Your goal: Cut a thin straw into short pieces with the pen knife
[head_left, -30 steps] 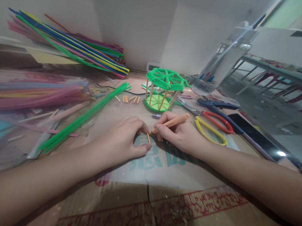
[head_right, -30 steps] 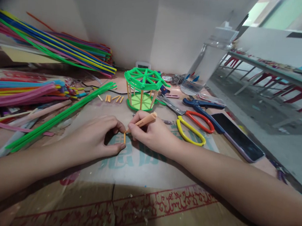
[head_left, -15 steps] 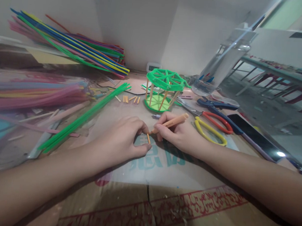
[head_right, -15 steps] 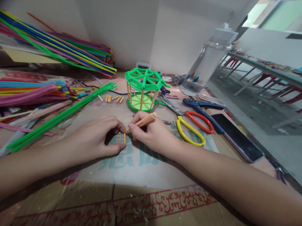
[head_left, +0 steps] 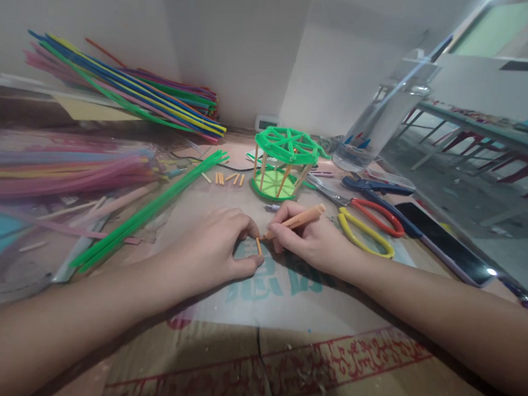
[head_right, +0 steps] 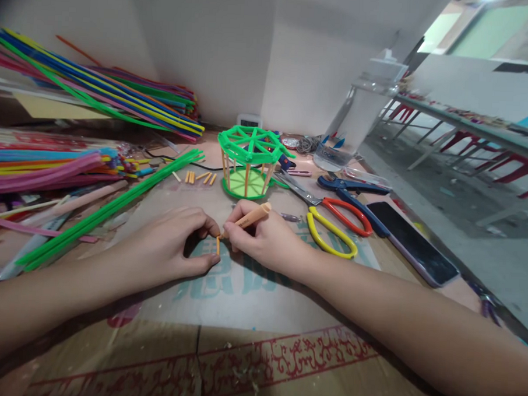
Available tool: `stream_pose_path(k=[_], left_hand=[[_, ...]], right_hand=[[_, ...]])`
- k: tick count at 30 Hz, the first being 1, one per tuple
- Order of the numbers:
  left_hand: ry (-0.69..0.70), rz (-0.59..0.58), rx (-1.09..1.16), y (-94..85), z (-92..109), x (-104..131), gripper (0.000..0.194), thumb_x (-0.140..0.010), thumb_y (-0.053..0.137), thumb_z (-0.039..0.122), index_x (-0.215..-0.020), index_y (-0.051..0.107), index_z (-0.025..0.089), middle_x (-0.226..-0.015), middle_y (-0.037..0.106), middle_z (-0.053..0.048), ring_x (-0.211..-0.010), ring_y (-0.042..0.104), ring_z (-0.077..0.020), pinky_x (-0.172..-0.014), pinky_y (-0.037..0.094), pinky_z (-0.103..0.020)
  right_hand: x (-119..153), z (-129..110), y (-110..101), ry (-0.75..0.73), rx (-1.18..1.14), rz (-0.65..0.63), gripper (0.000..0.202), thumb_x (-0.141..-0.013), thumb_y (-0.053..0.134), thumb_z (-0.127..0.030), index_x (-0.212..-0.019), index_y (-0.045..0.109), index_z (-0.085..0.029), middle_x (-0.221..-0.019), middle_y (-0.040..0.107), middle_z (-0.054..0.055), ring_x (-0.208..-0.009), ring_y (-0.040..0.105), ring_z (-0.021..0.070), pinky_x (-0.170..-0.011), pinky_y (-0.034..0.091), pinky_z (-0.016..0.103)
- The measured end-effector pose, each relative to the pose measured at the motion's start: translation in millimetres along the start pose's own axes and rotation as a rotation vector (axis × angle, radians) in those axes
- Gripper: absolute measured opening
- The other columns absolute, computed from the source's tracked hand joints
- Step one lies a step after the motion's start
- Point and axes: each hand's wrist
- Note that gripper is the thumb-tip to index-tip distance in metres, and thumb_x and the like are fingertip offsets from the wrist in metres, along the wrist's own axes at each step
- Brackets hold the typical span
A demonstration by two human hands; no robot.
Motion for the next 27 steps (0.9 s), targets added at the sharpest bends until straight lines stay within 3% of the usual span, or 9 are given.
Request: stream_pose_path(k=[6,12,17,27], left_hand=[[0.004,0.012,0.000,1.9,-1.6,-0.6,0.029,-0.082,0.069,0.046,-0.098,0.067,0.021,-0.093,0.066,-0.005,-0.088,0.061,-0.0260,-0.081,0.048,-0.039],[0.003,-0.010,0.015,0.1,-2.3,-0.8,0.030,-0.084,0.068,0.048,-0.098,0.067,0.022,-0.095,0.068,-0.005,-0.091,0.062,-0.0267,-0.084,0.048,-0.040],[-0.037,-0.033,0.006,-4.6,0.6,1.5,0.031,-0.082,0.066,0.049,-0.098,0.066,0.022,-0.094,0.069,-0.006,-0.090,0.064,-0.0279,-0.083,0.048,-0.041],[0.007,0.001,-0.032,-2.0,-0.7,3.6,0.025,-0.081,0.066,0.041,-0.097,0.064,0.023,-0.098,0.069,-0.005,-0.096,0.065,-0.0281,-0.086,0.049,-0.043]], right_hand=[[2.8,0.4,-2.6,-0.008,-0.004,-0.096,0.016,-0.088,0.066,-0.026,-0.080,0.053,-0.023,-0.059,0.063,-0.004,-0.054,0.058,0.0115,-0.052,0.044,0.023],[1.6,-0.7,-0.7,-0.025,-0.018,-0.035,0.014,-0.090,0.066,-0.027,-0.083,0.054,-0.022,-0.064,0.065,-0.003,-0.057,0.060,0.0117,-0.054,0.046,0.023],[2.8,0.9,-1.1,-0.014,-0.015,-0.107,0.015,-0.089,0.067,-0.025,-0.081,0.054,-0.022,-0.061,0.064,-0.003,-0.055,0.059,0.0119,-0.053,0.045,0.023],[0.2,0.5,0.5,-0.019,-0.007,0.019,0.018,-0.092,0.070,-0.033,-0.087,0.058,-0.021,-0.067,0.066,-0.002,-0.061,0.064,0.0137,-0.059,0.050,0.026]])
Point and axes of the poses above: each hand's wrist, its own x-axis away from the middle knuckle, its own y-axis out of the palm, z = x × y
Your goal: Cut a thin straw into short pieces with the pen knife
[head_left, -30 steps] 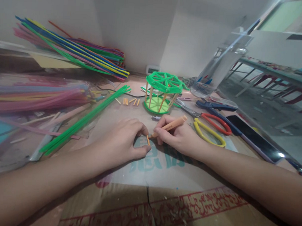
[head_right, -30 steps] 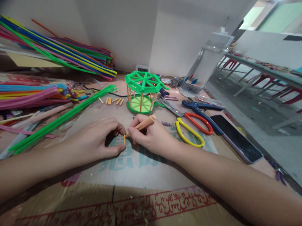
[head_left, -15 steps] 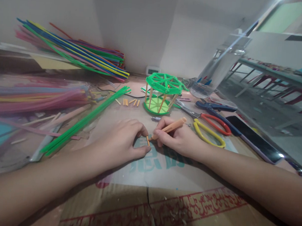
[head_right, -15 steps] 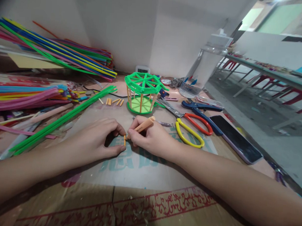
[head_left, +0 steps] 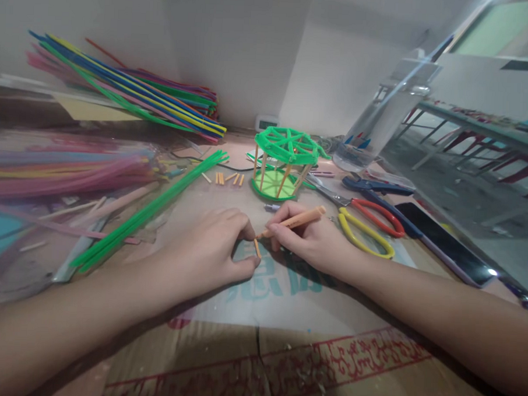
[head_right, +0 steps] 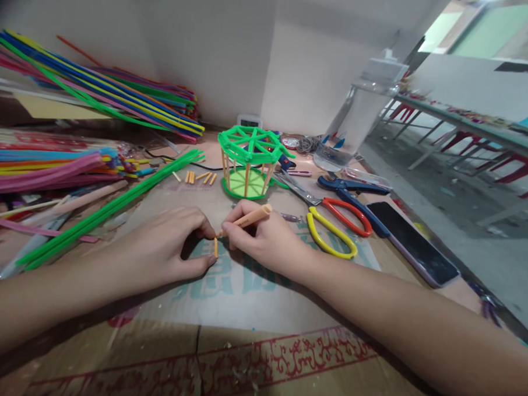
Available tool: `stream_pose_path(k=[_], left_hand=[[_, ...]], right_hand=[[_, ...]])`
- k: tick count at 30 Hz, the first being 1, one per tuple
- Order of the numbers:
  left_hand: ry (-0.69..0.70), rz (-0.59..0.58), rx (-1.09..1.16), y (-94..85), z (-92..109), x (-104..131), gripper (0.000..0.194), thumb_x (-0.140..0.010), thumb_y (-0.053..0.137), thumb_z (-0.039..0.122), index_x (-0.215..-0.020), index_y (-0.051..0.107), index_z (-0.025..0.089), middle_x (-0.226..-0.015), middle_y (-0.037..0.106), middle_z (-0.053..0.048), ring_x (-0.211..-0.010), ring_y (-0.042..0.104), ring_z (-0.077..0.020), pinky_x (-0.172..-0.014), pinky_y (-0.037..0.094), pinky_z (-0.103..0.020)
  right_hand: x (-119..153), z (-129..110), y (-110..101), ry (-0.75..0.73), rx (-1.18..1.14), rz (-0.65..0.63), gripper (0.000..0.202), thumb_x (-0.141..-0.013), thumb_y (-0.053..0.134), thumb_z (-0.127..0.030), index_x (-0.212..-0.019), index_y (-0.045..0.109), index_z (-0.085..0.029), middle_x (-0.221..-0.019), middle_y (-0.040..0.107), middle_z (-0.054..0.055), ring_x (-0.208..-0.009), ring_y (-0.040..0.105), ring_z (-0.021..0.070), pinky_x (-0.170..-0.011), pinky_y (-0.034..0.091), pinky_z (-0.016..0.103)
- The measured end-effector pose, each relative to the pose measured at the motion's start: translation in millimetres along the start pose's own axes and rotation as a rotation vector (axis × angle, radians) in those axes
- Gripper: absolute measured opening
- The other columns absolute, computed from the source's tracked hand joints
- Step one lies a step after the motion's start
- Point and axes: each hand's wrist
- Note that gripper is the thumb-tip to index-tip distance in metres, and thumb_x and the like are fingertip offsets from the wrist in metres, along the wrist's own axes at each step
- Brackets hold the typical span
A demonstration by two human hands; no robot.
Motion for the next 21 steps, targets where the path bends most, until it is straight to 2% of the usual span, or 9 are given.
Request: stream_pose_path(k=[7,14,19,21], left_hand=[[0.010,0.009,-0.007,-0.6,1.8,-0.8,0.022,-0.079,0.065,0.038,-0.094,0.063,0.023,-0.097,0.069,-0.005,-0.096,0.065,-0.0288,-0.087,0.051,-0.044],[0.006,-0.005,-0.023,-2.4,3.0,-1.3,0.024,-0.078,0.066,0.039,-0.095,0.063,0.023,-0.097,0.069,-0.007,-0.094,0.065,-0.0296,-0.087,0.053,-0.045],[0.004,-0.002,-0.027,-2.9,4.5,-1.4,0.021,-0.078,0.066,0.034,-0.095,0.064,0.023,-0.097,0.071,-0.007,-0.096,0.066,-0.0293,-0.087,0.052,-0.044],[0.011,0.001,-0.026,-2.5,4.0,-1.2,0.020,-0.079,0.065,0.035,-0.095,0.064,0.023,-0.097,0.070,-0.006,-0.096,0.065,-0.0292,-0.087,0.052,-0.044]], right_hand=[[-0.5,-2.2,1.7,0.060,-0.015,0.003,0.023,-0.091,0.074,-0.037,-0.087,0.059,-0.021,-0.067,0.067,-0.002,-0.062,0.064,0.0137,-0.059,0.049,0.025],[0.3,-4.3,-1.7,0.101,-0.053,-0.112,0.031,-0.088,0.079,-0.040,-0.082,0.055,-0.022,-0.062,0.066,-0.003,-0.057,0.062,0.0125,-0.056,0.048,0.025],[-1.2,-2.1,-0.6,0.052,-0.008,-0.013,0.025,-0.093,0.073,-0.040,-0.087,0.057,-0.021,-0.066,0.066,-0.003,-0.061,0.064,0.0136,-0.060,0.050,0.026],[-1.1,-1.4,-0.2,0.046,0.000,-0.015,0.025,-0.094,0.073,-0.040,-0.087,0.057,-0.022,-0.065,0.066,-0.003,-0.061,0.064,0.0138,-0.060,0.050,0.026]])
Point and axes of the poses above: each hand's wrist, its own x-axis away from the middle knuckle, its own y-axis out of the palm, z = x × y
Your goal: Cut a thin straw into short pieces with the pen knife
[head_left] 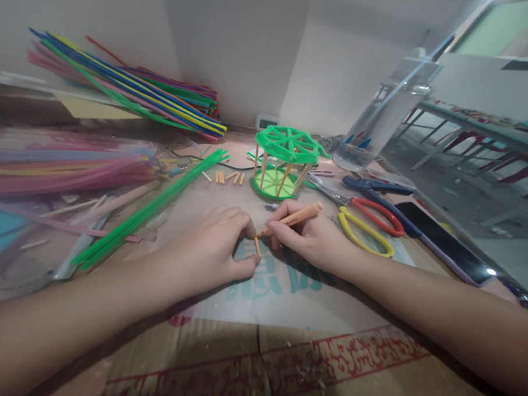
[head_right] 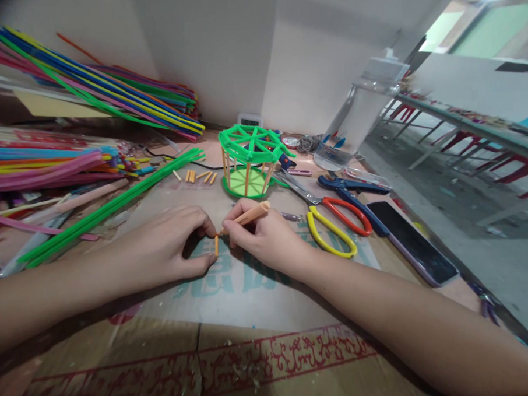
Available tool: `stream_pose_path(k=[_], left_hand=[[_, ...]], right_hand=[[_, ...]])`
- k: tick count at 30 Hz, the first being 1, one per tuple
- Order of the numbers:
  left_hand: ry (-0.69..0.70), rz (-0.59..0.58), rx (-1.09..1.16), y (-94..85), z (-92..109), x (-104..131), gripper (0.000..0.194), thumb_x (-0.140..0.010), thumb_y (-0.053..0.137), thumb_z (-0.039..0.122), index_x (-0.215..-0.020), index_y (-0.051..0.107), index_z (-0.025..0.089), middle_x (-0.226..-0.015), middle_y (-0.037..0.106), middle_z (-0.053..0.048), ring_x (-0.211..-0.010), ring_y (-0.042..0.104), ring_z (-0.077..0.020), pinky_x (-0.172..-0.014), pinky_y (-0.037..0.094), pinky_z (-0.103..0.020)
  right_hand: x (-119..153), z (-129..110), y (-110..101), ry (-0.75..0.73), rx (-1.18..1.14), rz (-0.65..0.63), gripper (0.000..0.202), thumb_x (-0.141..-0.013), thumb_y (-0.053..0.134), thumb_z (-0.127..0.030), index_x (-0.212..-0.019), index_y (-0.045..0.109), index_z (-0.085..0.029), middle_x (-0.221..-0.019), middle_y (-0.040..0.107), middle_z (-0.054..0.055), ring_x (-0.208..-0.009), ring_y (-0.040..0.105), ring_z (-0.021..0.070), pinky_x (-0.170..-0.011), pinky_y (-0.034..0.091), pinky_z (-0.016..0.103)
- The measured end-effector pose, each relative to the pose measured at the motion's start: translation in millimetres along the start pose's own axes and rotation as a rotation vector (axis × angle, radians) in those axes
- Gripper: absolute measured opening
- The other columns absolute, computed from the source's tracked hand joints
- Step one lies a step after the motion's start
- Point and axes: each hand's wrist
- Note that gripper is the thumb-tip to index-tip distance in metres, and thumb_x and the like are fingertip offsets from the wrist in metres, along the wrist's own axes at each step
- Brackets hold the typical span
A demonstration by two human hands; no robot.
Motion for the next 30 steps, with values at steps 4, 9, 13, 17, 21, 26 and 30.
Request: stream_pose_path(k=[4,9,13,17,21,26,30], left_hand=[[0.006,-0.012,0.003,0.3,-1.3,0.9,0.021,-0.079,0.063,0.036,-0.095,0.062,0.023,-0.098,0.068,-0.007,-0.098,0.065,-0.0298,-0.088,0.051,-0.044],[0.002,-0.014,-0.005,0.2,-0.7,1.5,0.021,-0.079,0.060,0.036,-0.095,0.062,0.023,-0.099,0.069,-0.007,-0.098,0.065,-0.0301,-0.088,0.051,-0.046],[0.011,-0.025,-0.038,-0.5,2.1,1.9,0.021,-0.082,0.058,0.037,-0.097,0.062,0.022,-0.100,0.069,-0.009,-0.098,0.065,-0.0308,-0.088,0.051,-0.048],[0.025,-0.030,-0.086,-2.5,3.7,3.4,0.019,-0.082,0.057,0.034,-0.095,0.062,0.022,-0.099,0.068,-0.010,-0.098,0.065,-0.0320,-0.088,0.051,-0.050],[0.028,-0.028,-0.097,-4.2,2.3,4.3,0.022,-0.085,0.060,0.039,-0.097,0.063,0.022,-0.098,0.068,-0.009,-0.097,0.066,-0.0318,-0.087,0.051,-0.049],[0.017,-0.028,-0.076,-4.0,2.4,3.7,0.022,-0.086,0.059,0.042,-0.096,0.063,0.022,-0.098,0.068,-0.008,-0.096,0.066,-0.0303,-0.086,0.051,-0.047],[0.008,-0.009,-0.058,-3.3,4.4,2.7,0.023,-0.083,0.058,0.041,-0.095,0.063,0.022,-0.097,0.068,-0.009,-0.097,0.066,-0.0319,-0.087,0.052,-0.049]], right_hand=[[0.8,0.4,0.3,-0.002,-0.005,-0.031,0.027,-0.093,0.074,-0.041,-0.087,0.056,-0.022,-0.067,0.068,-0.002,-0.062,0.065,0.0143,-0.060,0.050,0.026],[0.4,0.0,0.6,0.006,0.005,-0.021,0.026,-0.094,0.073,-0.041,-0.087,0.056,-0.022,-0.067,0.068,-0.002,-0.062,0.064,0.0145,-0.061,0.050,0.027],[0.0,1.3,0.5,0.005,-0.001,-0.018,0.026,-0.094,0.073,-0.041,-0.088,0.057,-0.022,-0.067,0.067,-0.002,-0.063,0.064,0.0147,-0.061,0.050,0.027],[-0.1,2.5,1.0,-0.007,0.002,-0.031,0.025,-0.095,0.072,-0.041,-0.089,0.057,-0.022,-0.069,0.068,-0.001,-0.064,0.065,0.0150,-0.062,0.050,0.028],[-0.6,1.9,1.4,-0.003,0.025,-0.029,0.025,-0.095,0.072,-0.041,-0.089,0.058,-0.022,-0.070,0.070,-0.001,-0.065,0.067,0.0154,-0.062,0.051,0.027],[-0.1,1.9,0.7,-0.014,0.029,-0.026,0.024,-0.094,0.072,-0.041,-0.090,0.059,-0.021,-0.071,0.070,0.000,-0.065,0.067,0.0155,-0.062,0.052,0.027],[0.3,1.9,0.6,-0.001,0.010,-0.018,0.023,-0.094,0.072,-0.041,-0.090,0.059,-0.022,-0.070,0.069,0.000,-0.064,0.067,0.0156,-0.062,0.052,0.028]])
Point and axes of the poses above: each hand's wrist, its own x-axis away from the middle knuckle, its own y-axis out of the palm, z = x × y
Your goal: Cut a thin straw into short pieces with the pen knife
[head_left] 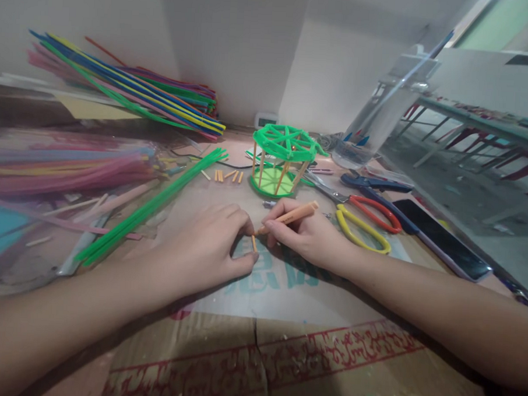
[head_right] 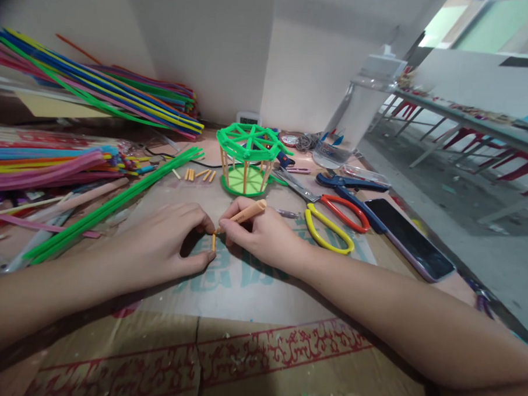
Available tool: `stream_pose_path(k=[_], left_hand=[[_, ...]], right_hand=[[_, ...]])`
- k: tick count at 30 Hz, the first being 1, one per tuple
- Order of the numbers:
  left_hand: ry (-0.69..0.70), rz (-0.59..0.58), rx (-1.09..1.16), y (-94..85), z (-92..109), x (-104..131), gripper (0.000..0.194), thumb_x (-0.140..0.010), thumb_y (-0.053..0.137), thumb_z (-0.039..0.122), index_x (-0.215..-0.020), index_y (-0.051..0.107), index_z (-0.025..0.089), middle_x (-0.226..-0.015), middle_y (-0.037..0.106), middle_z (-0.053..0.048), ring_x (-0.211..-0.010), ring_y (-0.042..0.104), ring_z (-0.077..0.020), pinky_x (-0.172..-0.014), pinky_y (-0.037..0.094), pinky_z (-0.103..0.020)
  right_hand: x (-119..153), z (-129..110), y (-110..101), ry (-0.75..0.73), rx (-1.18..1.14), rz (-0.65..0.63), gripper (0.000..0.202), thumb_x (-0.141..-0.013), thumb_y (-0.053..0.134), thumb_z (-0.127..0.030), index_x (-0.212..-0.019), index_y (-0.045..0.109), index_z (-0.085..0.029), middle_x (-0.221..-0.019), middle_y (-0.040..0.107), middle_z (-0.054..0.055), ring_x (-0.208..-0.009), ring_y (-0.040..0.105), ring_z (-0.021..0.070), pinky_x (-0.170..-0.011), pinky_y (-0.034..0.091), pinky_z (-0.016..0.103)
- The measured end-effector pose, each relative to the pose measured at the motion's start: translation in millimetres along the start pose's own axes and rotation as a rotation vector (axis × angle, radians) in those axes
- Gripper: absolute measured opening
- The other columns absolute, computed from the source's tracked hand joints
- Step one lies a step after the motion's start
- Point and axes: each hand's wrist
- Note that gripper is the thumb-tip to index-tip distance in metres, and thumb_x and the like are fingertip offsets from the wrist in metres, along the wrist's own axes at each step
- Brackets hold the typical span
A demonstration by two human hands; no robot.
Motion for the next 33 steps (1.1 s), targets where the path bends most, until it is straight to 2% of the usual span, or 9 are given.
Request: stream_pose_path(k=[10,16,25,31,33], left_hand=[[-0.021,-0.010,0.010,1.6,-0.9,-1.7,0.026,-0.080,0.062,0.044,-0.093,0.064,0.022,-0.094,0.071,-0.010,-0.091,0.066,-0.0326,-0.085,0.053,-0.049],[-0.007,-0.018,0.007,0.5,-3.0,-0.6,0.025,-0.084,0.061,0.042,-0.098,0.065,0.022,-0.100,0.071,-0.010,-0.099,0.067,-0.0325,-0.089,0.051,-0.048],[0.012,-0.036,0.016,-0.5,-8.5,1.0,0.027,-0.088,0.063,0.048,-0.095,0.066,0.022,-0.092,0.069,-0.007,-0.089,0.066,-0.0303,-0.080,0.050,-0.044],[0.010,-0.062,0.025,-3.6,-7.3,0.1,0.026,-0.088,0.064,0.044,-0.100,0.066,0.022,-0.098,0.070,-0.007,-0.095,0.066,-0.0303,-0.085,0.049,-0.044],[0.009,-0.068,0.023,-5.1,-6.7,0.1,0.026,-0.090,0.064,0.045,-0.101,0.067,0.022,-0.098,0.070,-0.007,-0.095,0.066,-0.0301,-0.085,0.049,-0.044]], right_hand=[[1.6,-3.4,-1.9,0.038,-0.065,-0.101,0.030,-0.087,0.080,-0.039,-0.081,0.056,-0.022,-0.063,0.067,-0.003,-0.057,0.061,0.0127,-0.057,0.048,0.025],[0.4,-1.5,-0.6,0.003,-0.028,0.011,0.023,-0.092,0.073,-0.037,-0.088,0.057,-0.021,-0.068,0.068,-0.002,-0.062,0.064,0.0137,-0.060,0.050,0.026],[3.5,-3.3,-2.2,0.033,-0.069,-0.144,0.021,-0.088,0.075,-0.029,-0.082,0.057,-0.021,-0.063,0.066,-0.003,-0.057,0.061,0.0119,-0.054,0.047,0.023],[1.1,-1.2,-1.5,-0.033,-0.019,-0.023,0.019,-0.092,0.072,-0.031,-0.086,0.058,-0.020,-0.068,0.069,-0.001,-0.061,0.064,0.0128,-0.058,0.049,0.024],[0.6,-0.9,-1.8,-0.038,-0.020,-0.030,0.019,-0.091,0.073,-0.031,-0.086,0.059,-0.020,-0.068,0.069,-0.001,-0.061,0.064,0.0126,-0.058,0.049,0.024]])
Point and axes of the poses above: each hand's wrist, its own x-axis away from the middle knuckle, its own y-axis out of the palm, z = x × y
